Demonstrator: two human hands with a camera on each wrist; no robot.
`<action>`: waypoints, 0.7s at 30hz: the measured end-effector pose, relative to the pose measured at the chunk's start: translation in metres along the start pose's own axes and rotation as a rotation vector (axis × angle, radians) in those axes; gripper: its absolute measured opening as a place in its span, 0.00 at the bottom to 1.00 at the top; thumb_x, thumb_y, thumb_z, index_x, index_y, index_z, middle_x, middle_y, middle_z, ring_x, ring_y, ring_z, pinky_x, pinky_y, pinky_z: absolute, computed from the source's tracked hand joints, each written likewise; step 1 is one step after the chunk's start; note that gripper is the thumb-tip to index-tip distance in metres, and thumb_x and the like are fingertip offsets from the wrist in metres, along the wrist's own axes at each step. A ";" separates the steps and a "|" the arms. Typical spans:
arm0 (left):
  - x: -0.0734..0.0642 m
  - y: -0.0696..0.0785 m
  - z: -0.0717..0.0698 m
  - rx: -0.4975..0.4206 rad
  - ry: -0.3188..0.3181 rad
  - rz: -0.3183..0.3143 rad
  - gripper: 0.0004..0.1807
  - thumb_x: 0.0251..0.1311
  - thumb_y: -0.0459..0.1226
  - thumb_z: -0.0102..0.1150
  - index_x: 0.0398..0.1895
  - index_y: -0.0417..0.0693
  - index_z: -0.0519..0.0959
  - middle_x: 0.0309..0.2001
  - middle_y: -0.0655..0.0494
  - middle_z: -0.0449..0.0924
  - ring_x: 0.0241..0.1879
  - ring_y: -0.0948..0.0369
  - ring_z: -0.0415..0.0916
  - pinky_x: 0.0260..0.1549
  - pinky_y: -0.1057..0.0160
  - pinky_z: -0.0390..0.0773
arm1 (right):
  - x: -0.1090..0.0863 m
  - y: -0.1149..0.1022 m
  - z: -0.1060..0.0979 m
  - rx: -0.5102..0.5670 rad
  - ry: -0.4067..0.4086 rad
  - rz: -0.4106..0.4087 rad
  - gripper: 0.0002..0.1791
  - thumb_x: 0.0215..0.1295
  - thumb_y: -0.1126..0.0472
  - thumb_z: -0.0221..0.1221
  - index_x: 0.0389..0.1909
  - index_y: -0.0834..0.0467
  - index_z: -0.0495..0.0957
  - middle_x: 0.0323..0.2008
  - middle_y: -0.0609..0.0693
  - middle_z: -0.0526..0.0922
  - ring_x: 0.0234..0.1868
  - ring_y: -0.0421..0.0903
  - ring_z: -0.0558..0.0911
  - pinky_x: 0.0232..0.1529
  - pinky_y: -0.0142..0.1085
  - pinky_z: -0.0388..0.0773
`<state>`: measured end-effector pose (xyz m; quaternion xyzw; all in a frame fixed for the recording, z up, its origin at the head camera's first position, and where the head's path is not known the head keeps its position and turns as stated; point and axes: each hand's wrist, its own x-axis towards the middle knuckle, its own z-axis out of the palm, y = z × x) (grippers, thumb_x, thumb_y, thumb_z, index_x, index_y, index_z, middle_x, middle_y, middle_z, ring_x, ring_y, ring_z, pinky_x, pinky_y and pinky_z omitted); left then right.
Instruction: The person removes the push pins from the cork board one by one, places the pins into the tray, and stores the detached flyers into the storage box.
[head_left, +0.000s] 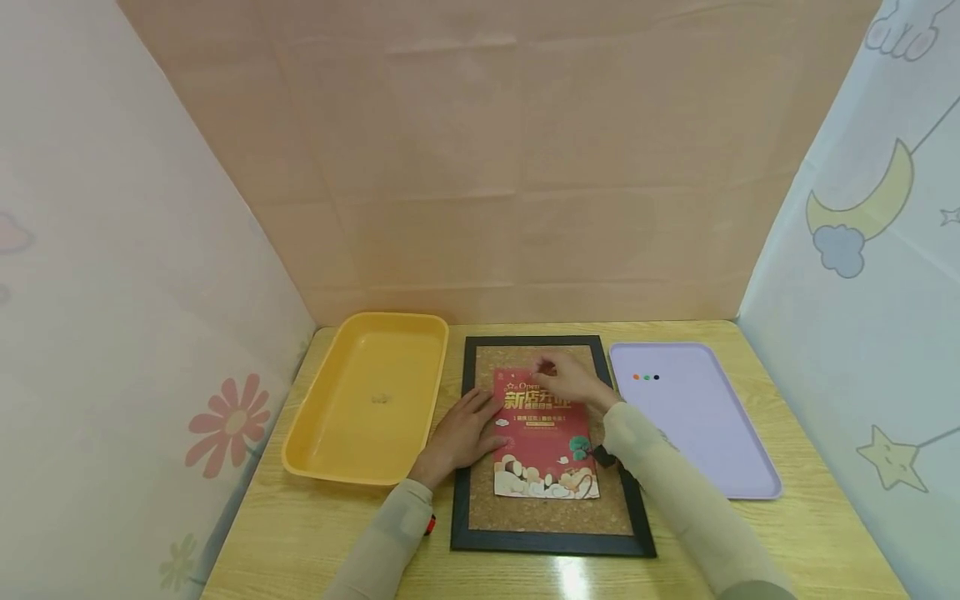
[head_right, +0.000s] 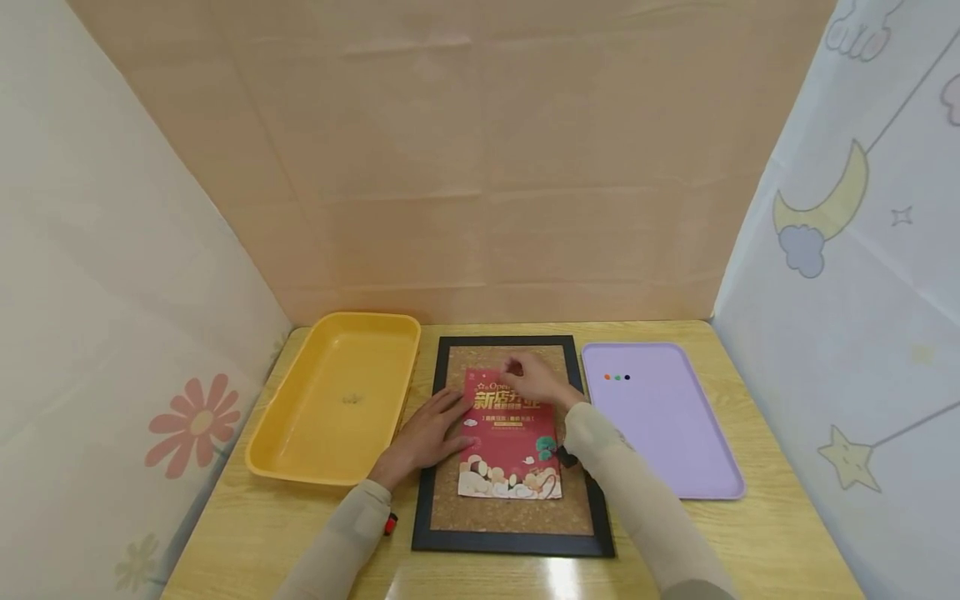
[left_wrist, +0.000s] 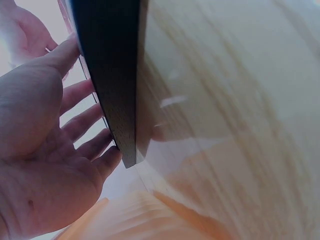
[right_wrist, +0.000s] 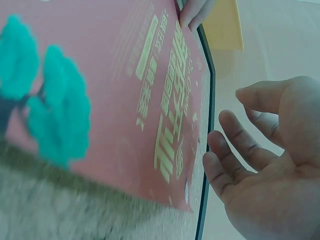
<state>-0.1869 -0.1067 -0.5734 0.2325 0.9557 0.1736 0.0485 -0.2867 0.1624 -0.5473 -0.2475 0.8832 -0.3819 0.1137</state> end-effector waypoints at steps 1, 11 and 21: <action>0.000 0.000 0.000 0.000 -0.003 -0.001 0.43 0.76 0.59 0.69 0.87 0.52 0.70 0.86 0.45 0.69 0.89 0.41 0.62 0.88 0.38 0.65 | -0.003 0.000 -0.002 -0.001 0.000 0.005 0.05 0.86 0.62 0.60 0.46 0.57 0.83 0.48 0.53 0.88 0.49 0.46 0.84 0.60 0.55 0.85; 0.000 0.000 -0.001 -0.015 -0.014 -0.013 0.43 0.76 0.60 0.69 0.87 0.53 0.70 0.87 0.45 0.68 0.89 0.42 0.60 0.89 0.38 0.64 | -0.031 0.010 -0.022 -0.018 0.026 0.029 0.08 0.86 0.62 0.60 0.51 0.62 0.85 0.50 0.55 0.90 0.51 0.51 0.88 0.56 0.54 0.88; -0.001 0.000 0.001 -0.016 -0.021 -0.028 0.44 0.75 0.59 0.70 0.88 0.54 0.69 0.88 0.46 0.66 0.90 0.42 0.59 0.89 0.38 0.64 | -0.057 0.026 -0.041 -0.027 0.079 0.044 0.05 0.84 0.62 0.63 0.50 0.59 0.85 0.50 0.56 0.89 0.47 0.48 0.85 0.46 0.43 0.84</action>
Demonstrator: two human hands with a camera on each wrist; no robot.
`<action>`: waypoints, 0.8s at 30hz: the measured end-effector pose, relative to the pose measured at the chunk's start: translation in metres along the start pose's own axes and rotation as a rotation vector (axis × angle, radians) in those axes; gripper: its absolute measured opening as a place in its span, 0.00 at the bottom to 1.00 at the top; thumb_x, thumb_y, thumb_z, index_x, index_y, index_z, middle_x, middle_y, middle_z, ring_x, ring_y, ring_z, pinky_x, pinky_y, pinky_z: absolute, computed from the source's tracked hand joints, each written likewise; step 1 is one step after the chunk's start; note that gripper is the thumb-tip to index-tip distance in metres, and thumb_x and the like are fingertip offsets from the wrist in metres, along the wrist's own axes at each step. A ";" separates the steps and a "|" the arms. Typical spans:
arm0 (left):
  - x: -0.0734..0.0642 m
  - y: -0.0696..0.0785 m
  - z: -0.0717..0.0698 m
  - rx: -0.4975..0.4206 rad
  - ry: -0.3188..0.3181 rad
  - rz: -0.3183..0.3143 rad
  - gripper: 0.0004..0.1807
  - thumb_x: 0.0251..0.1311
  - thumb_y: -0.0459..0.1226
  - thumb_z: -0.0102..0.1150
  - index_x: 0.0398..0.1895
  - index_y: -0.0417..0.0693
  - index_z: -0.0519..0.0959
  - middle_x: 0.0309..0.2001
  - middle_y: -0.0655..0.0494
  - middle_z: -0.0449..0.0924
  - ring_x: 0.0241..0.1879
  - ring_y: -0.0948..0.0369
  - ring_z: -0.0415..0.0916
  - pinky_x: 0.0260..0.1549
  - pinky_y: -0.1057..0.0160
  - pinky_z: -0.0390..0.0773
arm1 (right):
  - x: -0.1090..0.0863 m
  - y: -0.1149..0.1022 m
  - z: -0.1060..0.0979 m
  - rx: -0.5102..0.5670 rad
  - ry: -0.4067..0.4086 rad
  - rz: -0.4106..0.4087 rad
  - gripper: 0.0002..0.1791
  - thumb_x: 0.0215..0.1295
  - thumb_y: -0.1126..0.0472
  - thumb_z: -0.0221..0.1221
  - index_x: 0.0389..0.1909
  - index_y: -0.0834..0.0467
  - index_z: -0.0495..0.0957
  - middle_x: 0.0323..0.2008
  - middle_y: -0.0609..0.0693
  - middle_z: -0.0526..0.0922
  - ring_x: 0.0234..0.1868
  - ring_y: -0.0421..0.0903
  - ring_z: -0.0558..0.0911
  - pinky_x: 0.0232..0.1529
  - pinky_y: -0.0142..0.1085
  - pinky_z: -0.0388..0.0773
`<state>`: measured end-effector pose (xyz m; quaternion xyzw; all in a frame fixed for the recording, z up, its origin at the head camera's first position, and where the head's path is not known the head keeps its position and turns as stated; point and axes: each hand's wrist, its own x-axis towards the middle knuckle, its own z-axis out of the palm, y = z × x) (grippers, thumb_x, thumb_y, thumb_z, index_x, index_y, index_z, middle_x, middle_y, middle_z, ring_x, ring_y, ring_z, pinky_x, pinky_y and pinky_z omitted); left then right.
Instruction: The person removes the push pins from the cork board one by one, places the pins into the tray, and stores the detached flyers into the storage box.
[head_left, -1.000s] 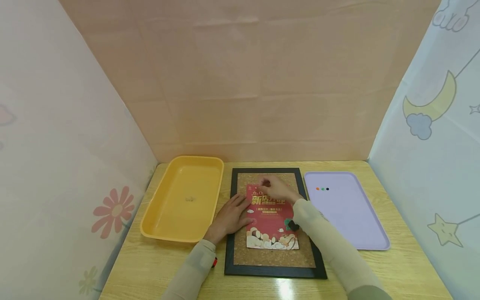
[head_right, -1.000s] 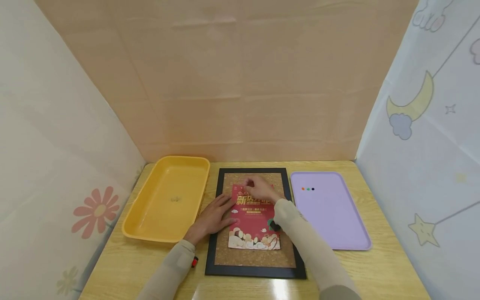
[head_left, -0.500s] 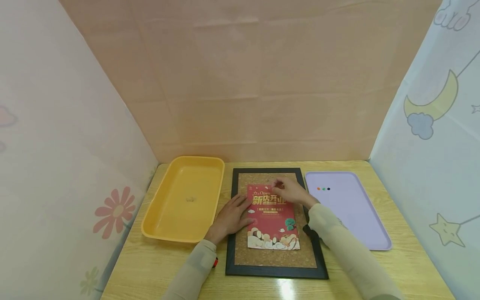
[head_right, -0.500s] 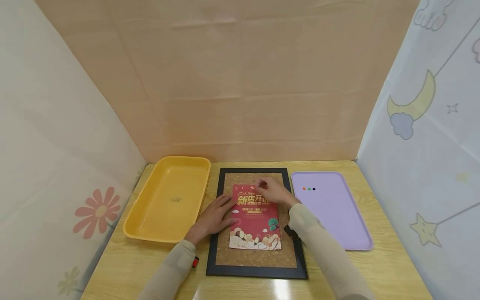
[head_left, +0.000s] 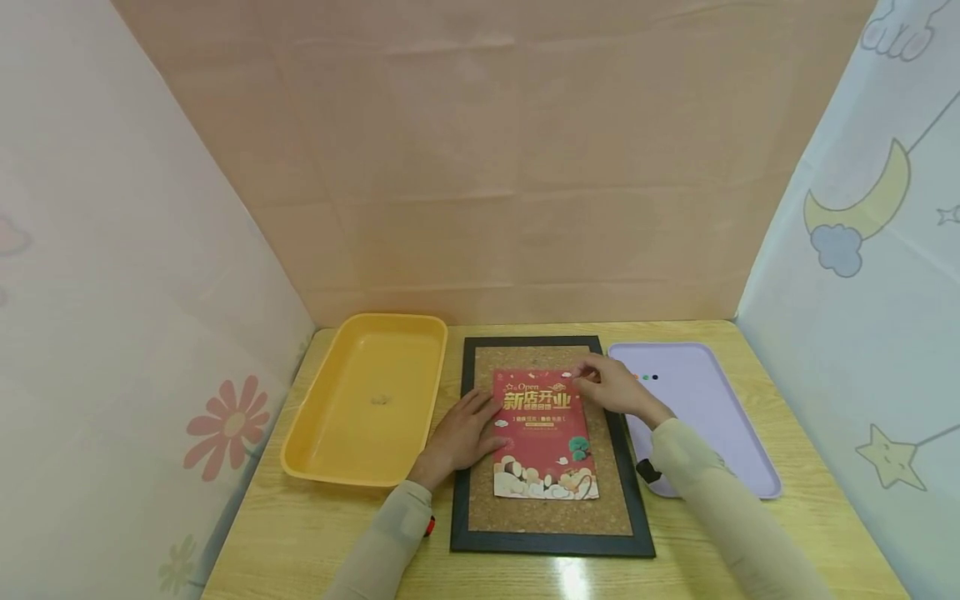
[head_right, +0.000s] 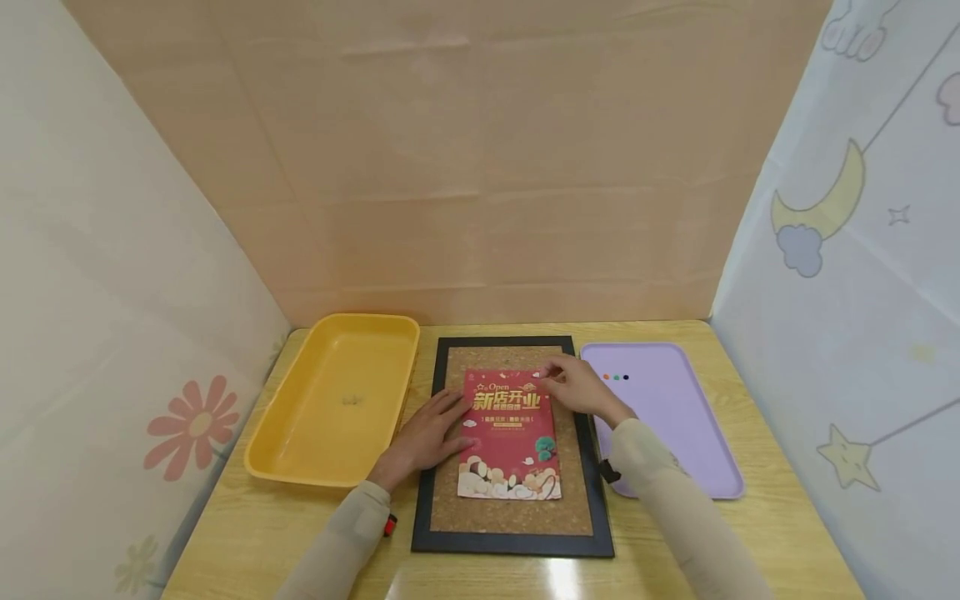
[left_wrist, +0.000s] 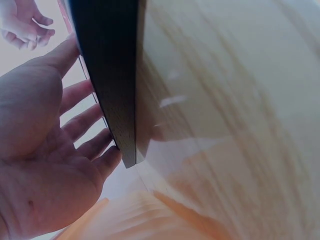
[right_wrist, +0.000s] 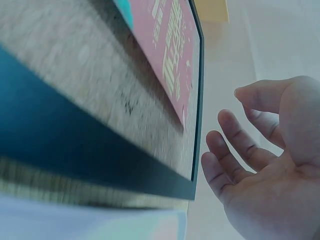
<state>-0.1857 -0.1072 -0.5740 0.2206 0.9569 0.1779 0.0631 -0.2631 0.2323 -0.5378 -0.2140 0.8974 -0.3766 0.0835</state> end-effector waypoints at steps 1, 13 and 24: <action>0.000 0.000 0.000 -0.001 0.000 0.000 0.44 0.75 0.59 0.69 0.88 0.54 0.69 0.88 0.46 0.66 0.90 0.41 0.59 0.89 0.38 0.64 | -0.002 0.001 -0.002 -0.005 0.008 -0.001 0.04 0.84 0.63 0.63 0.49 0.59 0.85 0.49 0.56 0.88 0.46 0.48 0.83 0.45 0.42 0.82; -0.001 0.001 -0.003 -0.016 0.002 0.003 0.44 0.76 0.59 0.69 0.88 0.52 0.69 0.88 0.45 0.66 0.90 0.40 0.58 0.89 0.38 0.63 | -0.023 0.019 -0.025 -0.083 0.106 0.002 0.03 0.80 0.65 0.66 0.43 0.56 0.85 0.45 0.52 0.90 0.51 0.50 0.87 0.54 0.44 0.84; -0.001 0.002 -0.002 -0.022 0.002 -0.003 0.45 0.75 0.59 0.69 0.88 0.52 0.69 0.88 0.45 0.66 0.90 0.40 0.58 0.89 0.37 0.63 | -0.040 0.037 -0.044 -0.110 0.158 0.032 0.03 0.79 0.64 0.68 0.43 0.59 0.86 0.45 0.52 0.92 0.51 0.51 0.88 0.51 0.40 0.82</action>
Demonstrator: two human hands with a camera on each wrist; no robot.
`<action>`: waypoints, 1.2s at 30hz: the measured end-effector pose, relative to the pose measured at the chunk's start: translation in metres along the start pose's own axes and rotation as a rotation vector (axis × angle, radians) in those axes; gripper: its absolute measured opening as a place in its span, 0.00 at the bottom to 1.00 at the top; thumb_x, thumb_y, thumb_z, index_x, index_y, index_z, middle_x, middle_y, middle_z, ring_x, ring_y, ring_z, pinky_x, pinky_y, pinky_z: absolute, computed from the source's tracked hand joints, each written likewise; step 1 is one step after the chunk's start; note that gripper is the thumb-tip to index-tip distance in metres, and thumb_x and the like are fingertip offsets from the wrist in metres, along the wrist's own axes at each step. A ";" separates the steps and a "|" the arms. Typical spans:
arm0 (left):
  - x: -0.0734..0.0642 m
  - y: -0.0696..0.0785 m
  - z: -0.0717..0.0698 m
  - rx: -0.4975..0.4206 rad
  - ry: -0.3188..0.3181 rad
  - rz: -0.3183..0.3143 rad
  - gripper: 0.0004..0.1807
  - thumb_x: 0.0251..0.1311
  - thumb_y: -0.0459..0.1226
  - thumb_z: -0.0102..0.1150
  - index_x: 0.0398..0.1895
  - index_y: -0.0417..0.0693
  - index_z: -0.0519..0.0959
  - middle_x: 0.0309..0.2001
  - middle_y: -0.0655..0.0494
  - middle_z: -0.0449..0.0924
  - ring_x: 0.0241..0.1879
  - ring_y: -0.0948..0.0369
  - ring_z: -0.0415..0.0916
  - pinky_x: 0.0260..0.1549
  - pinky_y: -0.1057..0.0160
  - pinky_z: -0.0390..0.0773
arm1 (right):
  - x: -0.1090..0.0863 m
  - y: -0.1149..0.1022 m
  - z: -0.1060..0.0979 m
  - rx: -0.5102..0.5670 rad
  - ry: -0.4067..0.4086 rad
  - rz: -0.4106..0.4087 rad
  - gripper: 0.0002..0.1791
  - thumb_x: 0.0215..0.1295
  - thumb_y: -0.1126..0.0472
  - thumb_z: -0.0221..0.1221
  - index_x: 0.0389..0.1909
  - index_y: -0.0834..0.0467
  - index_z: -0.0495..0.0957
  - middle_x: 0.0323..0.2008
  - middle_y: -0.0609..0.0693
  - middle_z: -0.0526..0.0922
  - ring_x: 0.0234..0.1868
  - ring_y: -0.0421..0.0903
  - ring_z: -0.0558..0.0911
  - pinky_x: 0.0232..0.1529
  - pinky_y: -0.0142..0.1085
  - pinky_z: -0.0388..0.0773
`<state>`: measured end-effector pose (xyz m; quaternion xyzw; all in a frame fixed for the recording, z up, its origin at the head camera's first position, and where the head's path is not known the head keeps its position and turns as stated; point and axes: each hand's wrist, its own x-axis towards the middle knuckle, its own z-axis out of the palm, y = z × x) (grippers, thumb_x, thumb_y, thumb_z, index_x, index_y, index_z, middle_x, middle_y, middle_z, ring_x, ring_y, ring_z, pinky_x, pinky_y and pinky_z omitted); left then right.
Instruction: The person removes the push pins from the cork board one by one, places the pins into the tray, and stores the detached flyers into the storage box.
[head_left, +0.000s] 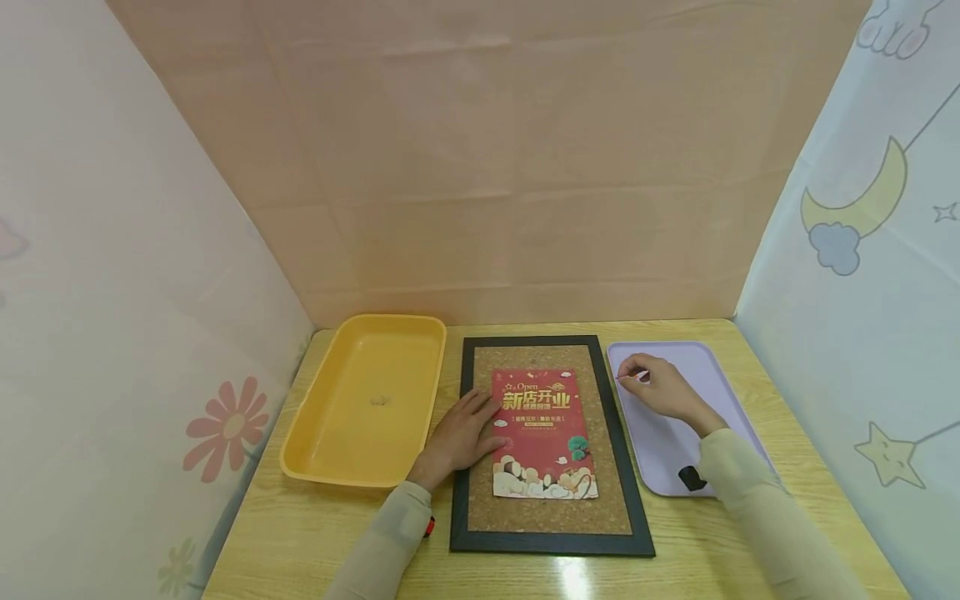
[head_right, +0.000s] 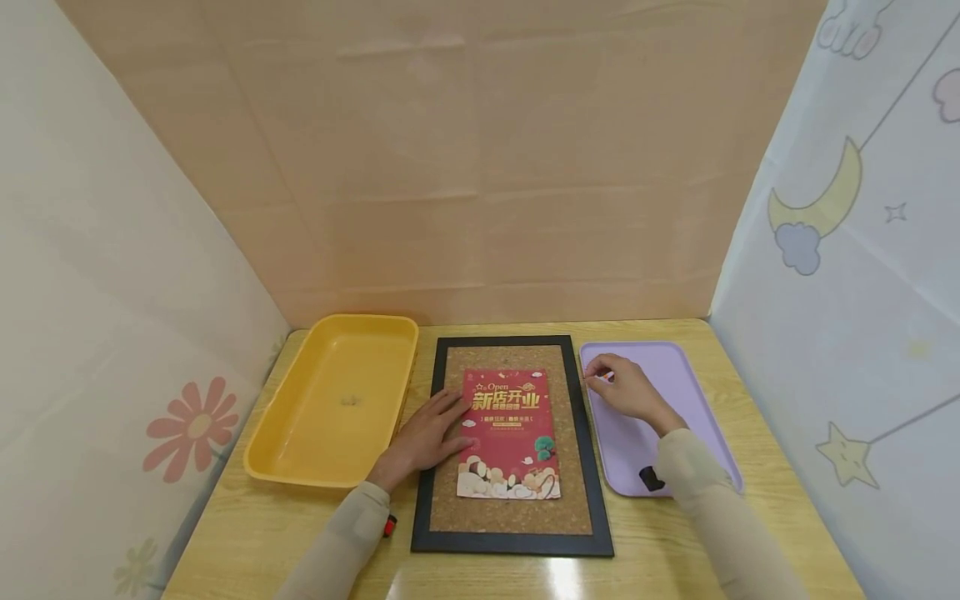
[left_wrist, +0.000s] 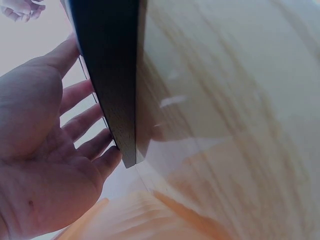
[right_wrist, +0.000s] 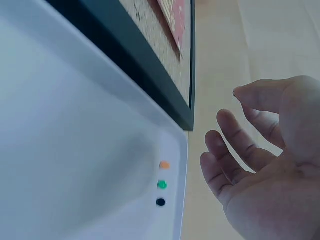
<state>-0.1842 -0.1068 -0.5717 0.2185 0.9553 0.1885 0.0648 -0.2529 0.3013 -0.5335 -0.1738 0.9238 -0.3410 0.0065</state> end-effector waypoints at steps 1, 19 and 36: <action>0.000 0.000 -0.001 -0.002 -0.001 0.000 0.45 0.75 0.59 0.69 0.88 0.52 0.69 0.88 0.45 0.66 0.90 0.40 0.57 0.89 0.37 0.63 | -0.001 0.002 -0.002 -0.006 0.005 0.001 0.03 0.79 0.64 0.68 0.43 0.58 0.86 0.45 0.52 0.92 0.51 0.50 0.88 0.51 0.40 0.82; 0.000 0.001 -0.001 -0.003 0.005 0.004 0.44 0.76 0.60 0.68 0.88 0.52 0.69 0.88 0.45 0.66 0.90 0.40 0.58 0.89 0.37 0.63 | -0.013 0.030 -0.037 -0.032 0.042 0.058 0.03 0.80 0.64 0.67 0.46 0.60 0.87 0.46 0.56 0.93 0.47 0.31 0.82 0.47 0.30 0.82; 0.001 0.000 -0.001 -0.004 0.001 0.008 0.44 0.76 0.59 0.69 0.87 0.51 0.70 0.87 0.44 0.67 0.90 0.40 0.59 0.88 0.37 0.64 | -0.011 0.063 -0.040 -0.035 0.022 0.217 0.09 0.82 0.63 0.65 0.49 0.66 0.85 0.49 0.66 0.90 0.51 0.58 0.86 0.48 0.34 0.79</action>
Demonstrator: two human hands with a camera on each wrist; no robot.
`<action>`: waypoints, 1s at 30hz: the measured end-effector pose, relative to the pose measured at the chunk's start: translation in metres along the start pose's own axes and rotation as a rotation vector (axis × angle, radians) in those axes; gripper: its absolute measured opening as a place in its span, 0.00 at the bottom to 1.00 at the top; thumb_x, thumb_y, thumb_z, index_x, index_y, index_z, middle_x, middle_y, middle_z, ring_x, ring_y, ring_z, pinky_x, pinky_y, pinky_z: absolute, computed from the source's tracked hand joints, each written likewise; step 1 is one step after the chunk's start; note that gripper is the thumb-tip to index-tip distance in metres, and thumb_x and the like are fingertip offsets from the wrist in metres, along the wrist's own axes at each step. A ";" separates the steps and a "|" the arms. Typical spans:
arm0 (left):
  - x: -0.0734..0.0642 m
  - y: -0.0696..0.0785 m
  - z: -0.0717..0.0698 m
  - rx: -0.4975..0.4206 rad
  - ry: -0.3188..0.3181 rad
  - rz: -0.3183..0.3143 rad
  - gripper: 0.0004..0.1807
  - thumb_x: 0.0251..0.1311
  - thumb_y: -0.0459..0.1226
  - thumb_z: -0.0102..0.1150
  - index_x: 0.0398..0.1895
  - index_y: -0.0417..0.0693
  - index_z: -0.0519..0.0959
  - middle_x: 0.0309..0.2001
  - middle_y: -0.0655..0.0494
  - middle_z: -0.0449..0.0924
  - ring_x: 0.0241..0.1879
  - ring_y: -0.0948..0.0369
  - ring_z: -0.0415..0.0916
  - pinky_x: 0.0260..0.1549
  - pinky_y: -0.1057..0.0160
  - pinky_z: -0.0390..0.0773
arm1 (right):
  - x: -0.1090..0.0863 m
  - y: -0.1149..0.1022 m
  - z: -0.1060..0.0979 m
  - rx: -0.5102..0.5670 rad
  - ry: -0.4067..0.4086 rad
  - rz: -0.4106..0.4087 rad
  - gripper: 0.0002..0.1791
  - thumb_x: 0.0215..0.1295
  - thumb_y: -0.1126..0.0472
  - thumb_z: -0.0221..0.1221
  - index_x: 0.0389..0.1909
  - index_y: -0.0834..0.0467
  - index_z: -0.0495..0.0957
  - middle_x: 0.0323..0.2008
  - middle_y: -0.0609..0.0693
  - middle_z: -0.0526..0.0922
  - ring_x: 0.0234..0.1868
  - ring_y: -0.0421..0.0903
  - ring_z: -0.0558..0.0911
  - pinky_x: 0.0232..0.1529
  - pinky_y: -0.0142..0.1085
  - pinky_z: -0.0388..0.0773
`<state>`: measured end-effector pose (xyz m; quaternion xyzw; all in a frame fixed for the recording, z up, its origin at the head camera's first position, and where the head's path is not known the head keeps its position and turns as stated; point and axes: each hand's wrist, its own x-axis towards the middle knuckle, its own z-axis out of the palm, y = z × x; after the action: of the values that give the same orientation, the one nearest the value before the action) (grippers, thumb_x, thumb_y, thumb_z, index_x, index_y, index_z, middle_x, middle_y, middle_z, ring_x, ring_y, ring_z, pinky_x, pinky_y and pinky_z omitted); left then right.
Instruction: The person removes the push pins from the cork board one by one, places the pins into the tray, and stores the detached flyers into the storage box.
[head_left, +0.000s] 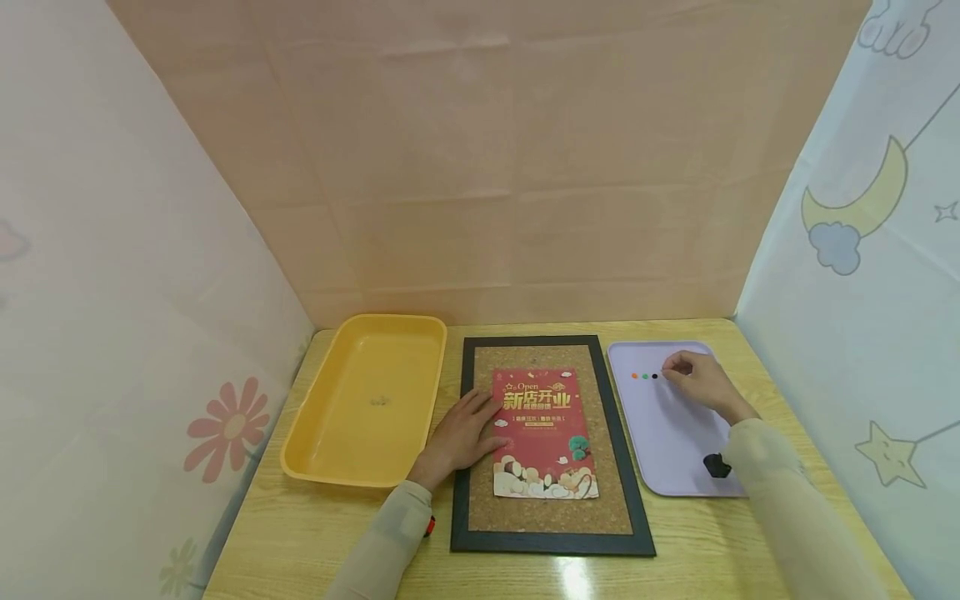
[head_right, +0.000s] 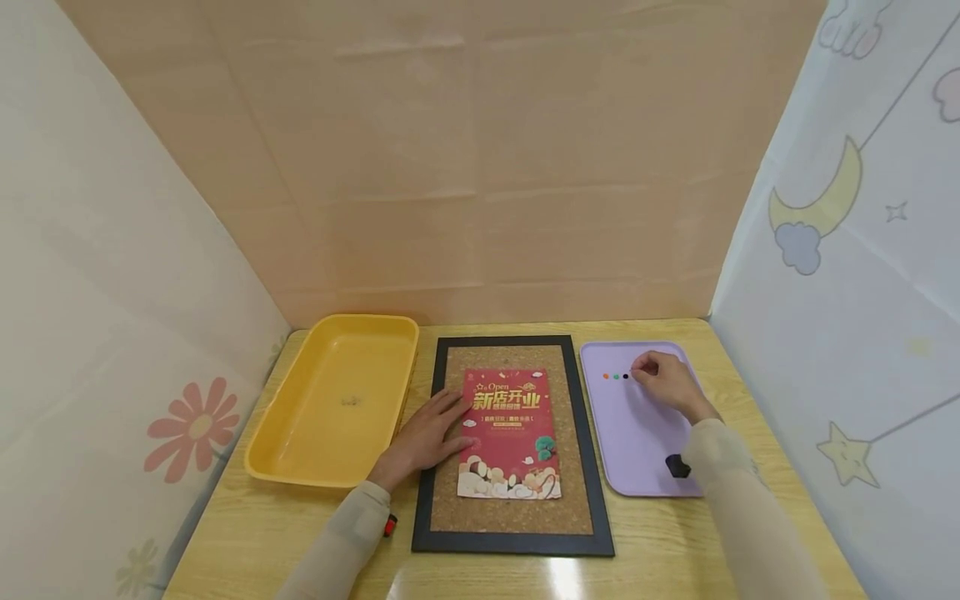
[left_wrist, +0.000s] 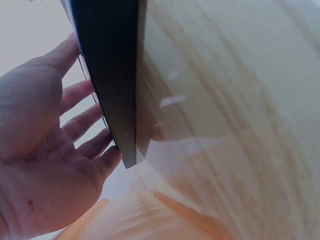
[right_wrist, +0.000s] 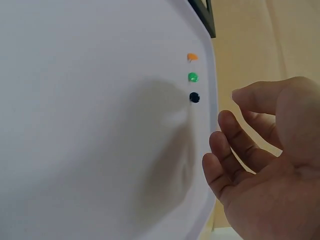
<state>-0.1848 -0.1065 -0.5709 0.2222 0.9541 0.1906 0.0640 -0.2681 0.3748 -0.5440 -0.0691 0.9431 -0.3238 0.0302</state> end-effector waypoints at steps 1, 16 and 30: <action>0.000 0.000 0.000 -0.001 -0.001 -0.002 0.44 0.76 0.59 0.69 0.87 0.52 0.69 0.87 0.44 0.67 0.90 0.40 0.59 0.88 0.37 0.64 | 0.001 0.002 0.001 -0.001 -0.004 0.012 0.09 0.82 0.63 0.64 0.49 0.66 0.85 0.50 0.67 0.90 0.52 0.60 0.86 0.50 0.37 0.80; 0.002 -0.002 0.002 0.005 -0.002 -0.007 0.44 0.75 0.59 0.69 0.88 0.53 0.68 0.88 0.45 0.66 0.90 0.41 0.59 0.88 0.37 0.64 | 0.012 0.019 0.006 -0.033 -0.079 0.099 0.11 0.81 0.61 0.63 0.49 0.67 0.84 0.48 0.67 0.88 0.46 0.57 0.83 0.44 0.36 0.76; 0.001 -0.001 0.003 -0.002 0.001 -0.014 0.45 0.75 0.59 0.70 0.88 0.54 0.69 0.88 0.46 0.66 0.90 0.42 0.58 0.89 0.38 0.63 | 0.014 0.015 0.005 -0.045 -0.147 0.134 0.12 0.83 0.61 0.61 0.49 0.68 0.84 0.44 0.62 0.87 0.44 0.52 0.81 0.43 0.36 0.77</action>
<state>-0.1854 -0.1060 -0.5745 0.2155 0.9554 0.1911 0.0650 -0.2835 0.3814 -0.5576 -0.0301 0.9478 -0.2941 0.1192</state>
